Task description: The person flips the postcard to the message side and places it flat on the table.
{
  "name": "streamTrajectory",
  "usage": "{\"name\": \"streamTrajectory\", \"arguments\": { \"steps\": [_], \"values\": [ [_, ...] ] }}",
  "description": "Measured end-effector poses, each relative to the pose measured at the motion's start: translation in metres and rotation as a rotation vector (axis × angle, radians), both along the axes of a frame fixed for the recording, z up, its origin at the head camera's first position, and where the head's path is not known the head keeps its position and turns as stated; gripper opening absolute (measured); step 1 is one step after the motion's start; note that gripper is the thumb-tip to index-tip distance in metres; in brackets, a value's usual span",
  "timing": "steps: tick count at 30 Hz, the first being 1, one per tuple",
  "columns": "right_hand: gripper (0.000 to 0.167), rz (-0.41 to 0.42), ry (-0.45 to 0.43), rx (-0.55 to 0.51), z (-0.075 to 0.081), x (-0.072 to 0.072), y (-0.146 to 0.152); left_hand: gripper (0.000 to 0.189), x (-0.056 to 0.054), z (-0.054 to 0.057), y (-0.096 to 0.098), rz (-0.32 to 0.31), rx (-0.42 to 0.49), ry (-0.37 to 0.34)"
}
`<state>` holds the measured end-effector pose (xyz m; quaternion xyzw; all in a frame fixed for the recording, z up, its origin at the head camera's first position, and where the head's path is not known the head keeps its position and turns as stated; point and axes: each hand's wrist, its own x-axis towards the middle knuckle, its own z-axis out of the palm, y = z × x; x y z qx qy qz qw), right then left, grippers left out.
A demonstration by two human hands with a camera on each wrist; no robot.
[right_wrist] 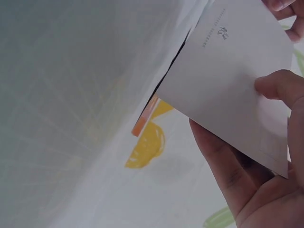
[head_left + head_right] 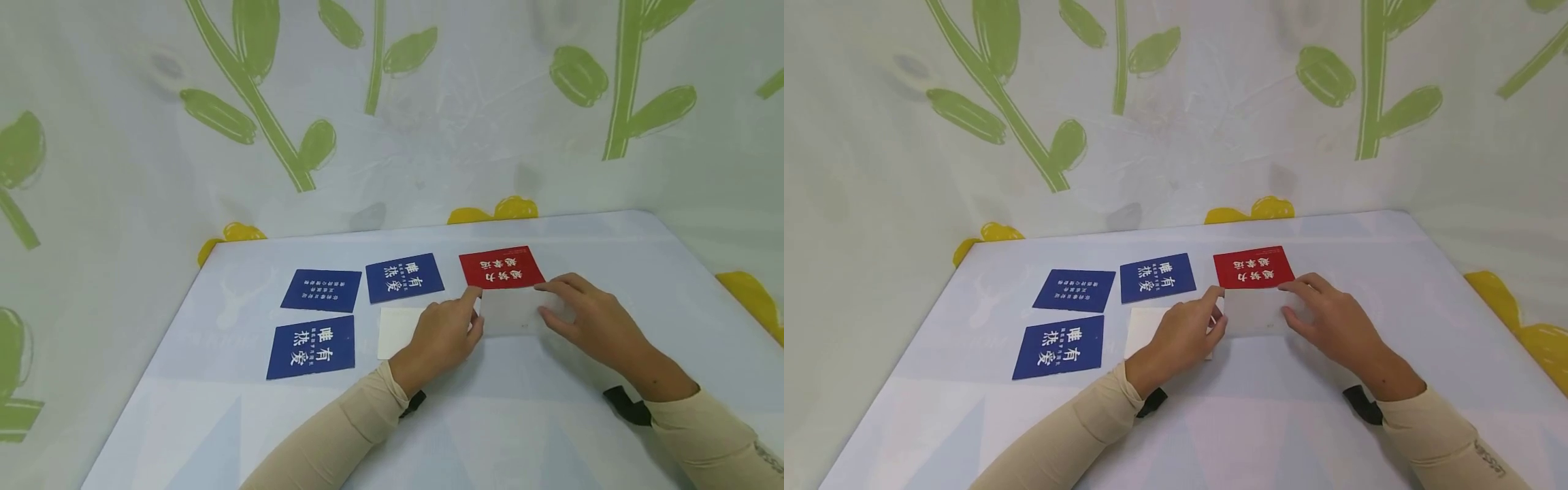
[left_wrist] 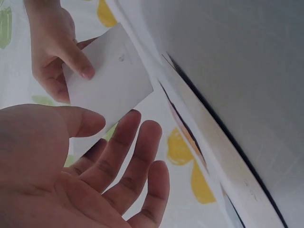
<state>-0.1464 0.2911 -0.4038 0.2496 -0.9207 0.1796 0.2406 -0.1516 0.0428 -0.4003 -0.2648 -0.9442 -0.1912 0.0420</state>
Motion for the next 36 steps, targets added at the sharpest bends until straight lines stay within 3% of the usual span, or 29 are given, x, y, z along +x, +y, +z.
{"name": "streamTrajectory", "arguments": {
  "steps": [9, 18, 23, 28, 36],
  "values": [
    [0.053, -0.066, -0.042, -0.026, -0.0013, 0.0003, -0.0012, 0.046, 0.0007, -0.0028, -0.0007, -0.014, 0.031, 0.013],
    [0.062, -0.116, -0.149, -0.007, 0.0022, -0.0003, -0.0025, 0.076, -0.0015, -0.0012, 0.0003, -0.006, 0.086, -0.015],
    [0.06, -0.134, -0.262, -0.019, 0.0009, 0.0008, -0.0018, 0.076, -0.0006, -0.0025, 0.0012, -0.02, 0.055, -0.05],
    [0.048, -0.125, -0.287, 0.003, 0.0015, -0.0023, -0.0011, 0.073, -0.0006, -0.0013, 0.0017, -0.029, 0.01, -0.019],
    [0.044, -0.132, -0.351, 0.043, -0.0011, -0.0011, -0.002, 0.067, 0.0, -0.0045, 0.0031, -0.026, -0.055, -0.059]
  ]
}}
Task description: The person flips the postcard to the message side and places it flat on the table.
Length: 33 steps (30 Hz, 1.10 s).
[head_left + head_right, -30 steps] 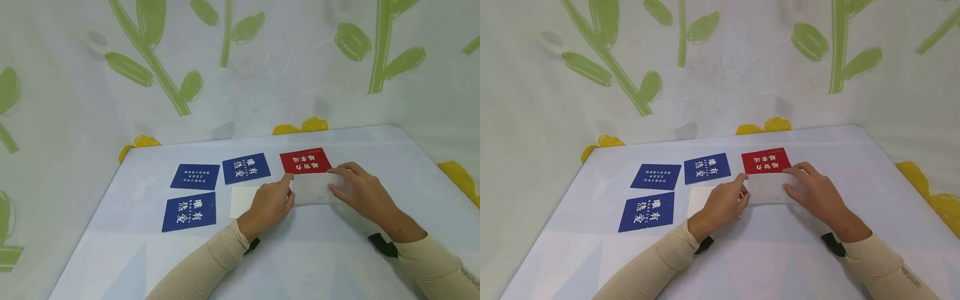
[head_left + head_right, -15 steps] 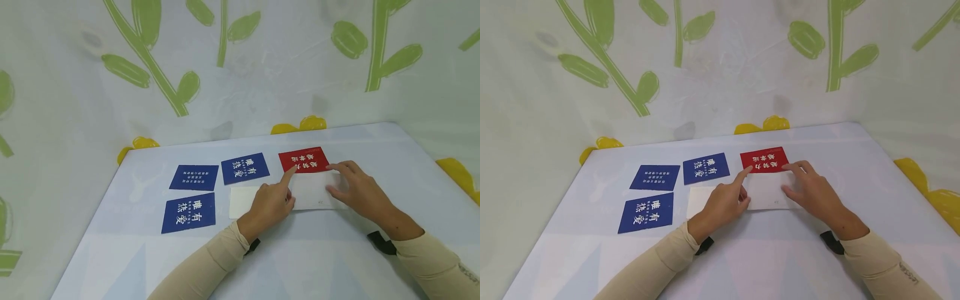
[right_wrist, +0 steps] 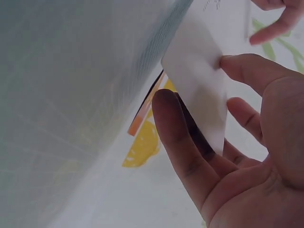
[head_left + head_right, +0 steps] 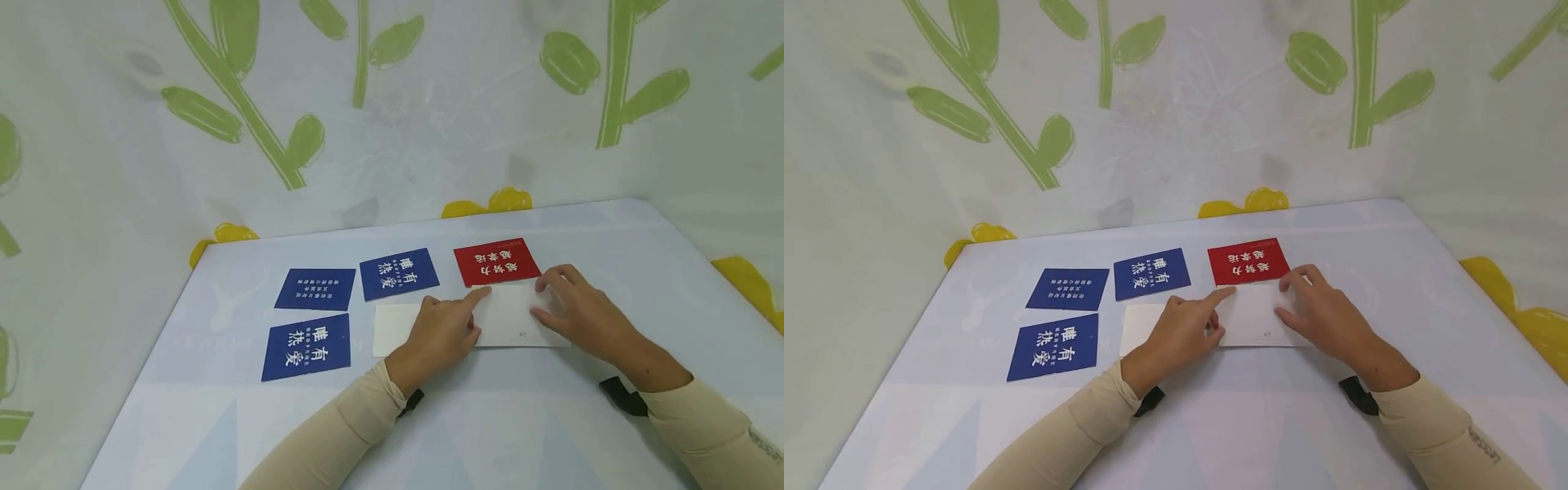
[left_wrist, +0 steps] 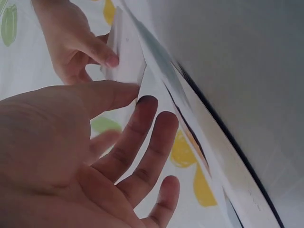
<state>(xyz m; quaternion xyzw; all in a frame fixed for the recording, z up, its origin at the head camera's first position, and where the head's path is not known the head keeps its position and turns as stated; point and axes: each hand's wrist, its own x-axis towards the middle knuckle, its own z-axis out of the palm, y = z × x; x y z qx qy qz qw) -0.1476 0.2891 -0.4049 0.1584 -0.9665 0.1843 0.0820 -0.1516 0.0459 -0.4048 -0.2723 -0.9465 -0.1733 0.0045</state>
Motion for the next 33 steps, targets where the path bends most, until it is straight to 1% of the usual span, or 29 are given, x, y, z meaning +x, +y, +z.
{"name": "streamTrajectory", "arguments": {
  "steps": [4, 8, 11, 14, 18, 20, 26, 31, 33],
  "values": [
    [0.046, 0.011, -0.024, 0.008, -0.0024, 0.0003, 0.0002, 0.058, 0.0016, -0.0008, -0.0002, -0.021, -0.037, -0.02],
    [0.047, 0.019, -0.078, 0.027, -0.0052, 0.0006, 0.0009, 0.057, 0.0025, -0.003, -0.0005, -0.047, -0.077, -0.045],
    [0.05, 0.034, -0.095, 0.05, -0.0054, 0.001, 0.0014, 0.057, 0.0023, -0.004, -0.0007, -0.061, -0.102, -0.042],
    [0.051, 0.052, -0.091, 0.066, -0.0045, 0.0002, 0.0015, 0.056, 0.0014, -0.0032, -0.0014, -0.066, -0.111, -0.04],
    [0.05, 0.071, -0.11, 0.064, -0.0062, 0.0002, 0.0022, 0.056, 0.0013, -0.0037, -0.0016, -0.068, -0.116, -0.07],
    [0.051, 0.08, -0.124, 0.065, -0.0081, 0.0008, 0.0024, 0.056, 0.0019, -0.0059, -0.0016, -0.075, -0.125, -0.08],
    [0.052, 0.103, -0.104, 0.079, -0.01, 0.001, 0.0029, 0.055, 0.0024, -0.0088, -0.001, -0.096, -0.16, -0.042],
    [0.051, 0.126, -0.11, 0.082, -0.0096, -0.0005, 0.0039, 0.056, 0.0018, -0.0068, -0.0009, -0.1, -0.175, -0.066],
    [0.051, 0.126, -0.103, 0.092, -0.0088, -0.0012, 0.0041, 0.055, 0.0012, -0.0057, -0.0011, -0.109, -0.182, -0.058]
  ]
}}
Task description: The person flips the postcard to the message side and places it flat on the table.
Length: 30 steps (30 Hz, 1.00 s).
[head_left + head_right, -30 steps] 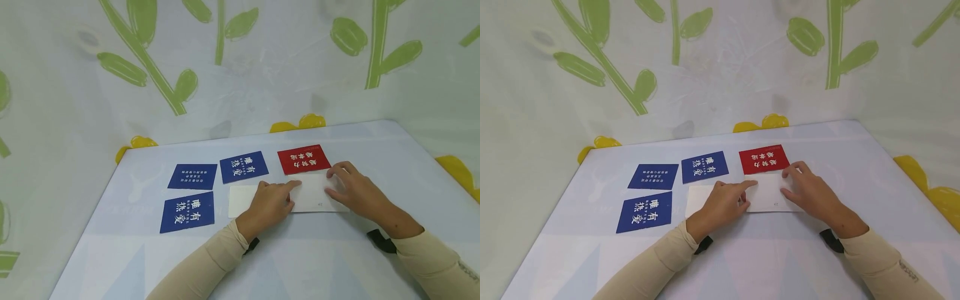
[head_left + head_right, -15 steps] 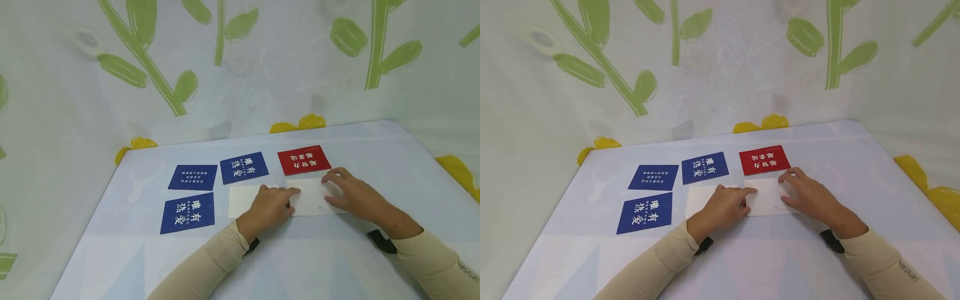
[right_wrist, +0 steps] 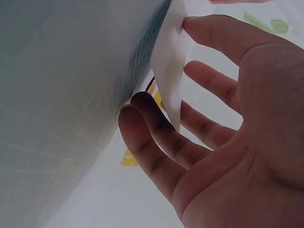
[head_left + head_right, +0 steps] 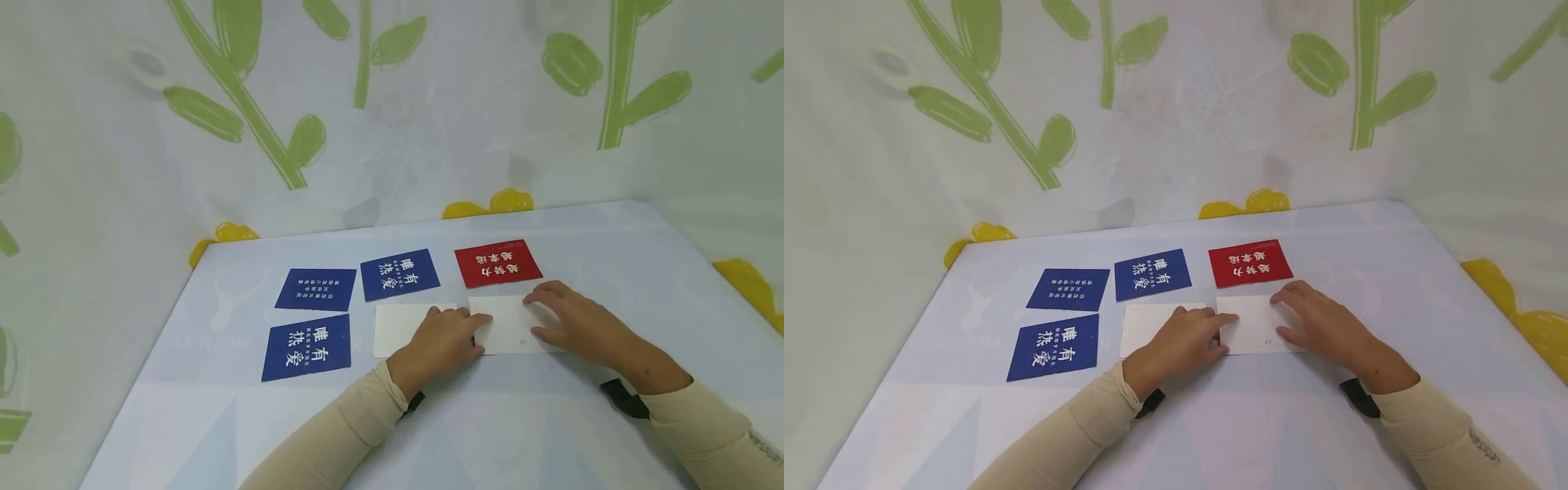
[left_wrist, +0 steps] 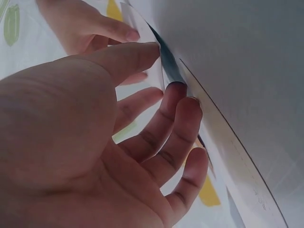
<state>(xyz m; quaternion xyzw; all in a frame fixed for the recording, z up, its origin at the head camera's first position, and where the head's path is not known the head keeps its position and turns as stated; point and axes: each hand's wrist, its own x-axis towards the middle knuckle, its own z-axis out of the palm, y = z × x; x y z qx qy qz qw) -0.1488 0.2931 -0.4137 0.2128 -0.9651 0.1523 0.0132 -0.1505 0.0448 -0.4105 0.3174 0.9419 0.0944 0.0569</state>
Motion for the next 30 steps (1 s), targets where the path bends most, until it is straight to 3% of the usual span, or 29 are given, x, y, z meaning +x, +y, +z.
{"name": "streamTrajectory", "arguments": {
  "steps": [5, 10, 15, 22, 30],
  "values": [
    [0.053, -0.001, 0.022, 0.009, 0.0012, -0.0008, -0.0006, 0.052, -0.0002, 0.0008, -0.0006, -0.019, -0.007, 0.042],
    [0.052, 0.007, -0.022, 0.021, -0.0014, -0.0001, -0.0009, 0.052, 0.0013, -0.0015, -0.0004, -0.021, -0.032, 0.015],
    [0.053, 0.0, -0.02, 0.032, -0.001, -0.0002, -0.0008, 0.052, 0.0009, -0.0014, -0.0002, -0.033, -0.044, 0.043],
    [0.052, -0.013, -0.096, 0.035, -0.0027, 0.0007, 0.0002, 0.049, 0.0012, -0.0058, 0.0002, -0.051, -0.07, 0.031],
    [0.052, -0.007, -0.076, 0.041, -0.0019, 0.0013, -0.0006, 0.045, 0.0014, -0.0056, 0.0003, -0.066, -0.077, 0.07]
  ]
}}
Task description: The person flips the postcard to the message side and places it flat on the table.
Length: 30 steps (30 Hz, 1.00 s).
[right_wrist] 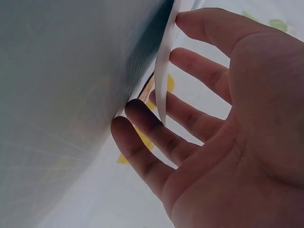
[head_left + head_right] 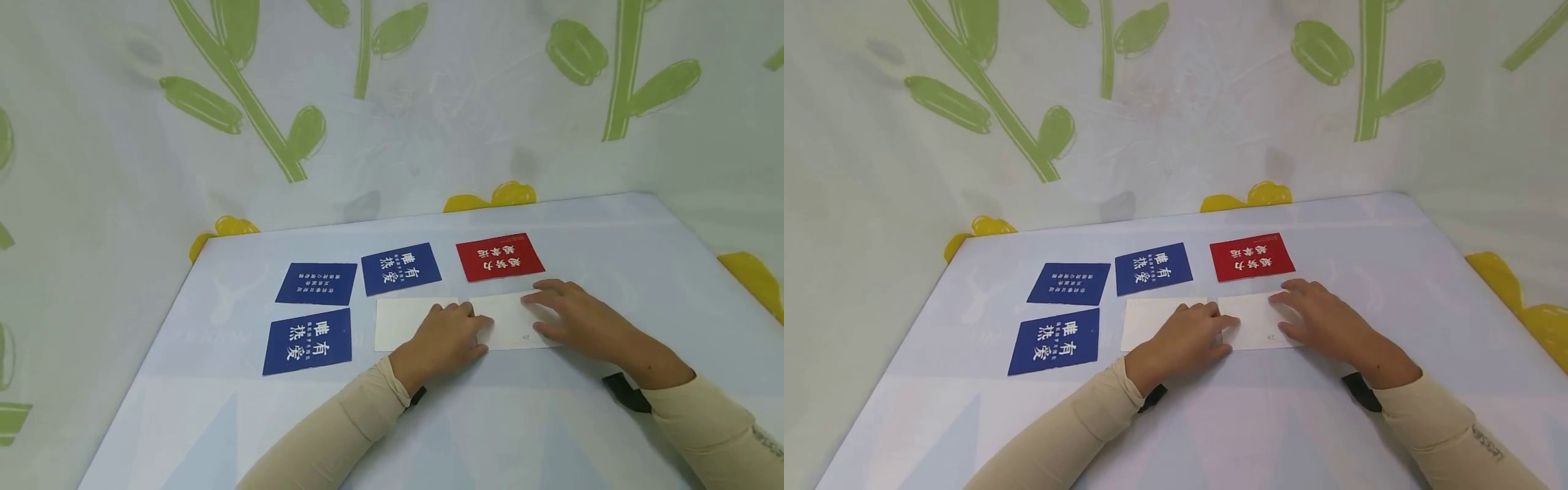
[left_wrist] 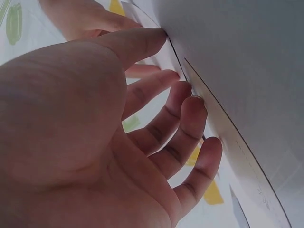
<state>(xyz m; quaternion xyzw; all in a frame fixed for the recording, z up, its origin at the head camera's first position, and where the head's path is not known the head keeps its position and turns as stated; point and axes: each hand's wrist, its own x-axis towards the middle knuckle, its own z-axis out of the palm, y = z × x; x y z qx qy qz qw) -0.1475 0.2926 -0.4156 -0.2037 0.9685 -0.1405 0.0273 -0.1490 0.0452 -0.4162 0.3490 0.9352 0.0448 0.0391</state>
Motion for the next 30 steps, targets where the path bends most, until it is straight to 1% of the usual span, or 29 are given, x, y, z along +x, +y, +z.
{"name": "streamTrajectory", "arguments": {
  "steps": [3, 7, 9, 14, 15, 18, 20, 24, 27, 30],
  "values": [
    [0.052, 0.004, -0.015, 0.003, -0.002, 0.0, 0.0, 0.045, 0.0, -0.001, -0.001, 0.0, -0.006, -0.006],
    [0.051, 0.024, 0.02, 0.017, -0.001, -0.002, 0.0, 0.042, -0.001, 0.0, -0.001, -0.009, -0.016, 0.028],
    [0.052, 0.027, 0.023, 0.022, 0.0, -0.003, 0.0, 0.042, -0.002, 0.0, -0.001, -0.008, -0.02, 0.044],
    [0.055, 0.031, 0.0, 0.036, -0.005, -0.001, 0.003, 0.043, -0.001, -0.001, 0.0, -0.01, -0.04, 0.026],
    [0.056, 0.037, 0.006, 0.04, -0.005, -0.002, 0.003, 0.043, -0.001, 0.0, 0.0, -0.007, -0.042, 0.026],
    [0.057, 0.044, 0.033, 0.048, -0.006, 0.001, 0.006, 0.042, 0.0, 0.0, 0.002, -0.019, -0.039, 0.034],
    [0.056, 0.054, 0.062, 0.044, -0.005, 0.0, 0.007, 0.042, 0.0, 0.001, 0.002, -0.014, -0.035, 0.037],
    [0.053, 0.07, 0.118, 0.021, -0.002, -0.001, 0.006, 0.043, 0.003, 0.001, 0.003, -0.003, -0.045, 0.016],
    [0.055, 0.06, 0.124, 0.013, 0.003, -0.006, 0.001, 0.042, 0.004, -0.001, 0.003, -0.004, -0.047, 0.017],
    [0.057, 0.041, 0.094, 0.027, 0.01, -0.018, -0.01, 0.041, 0.002, -0.003, 0.001, -0.002, -0.043, 0.035]
  ]
}}
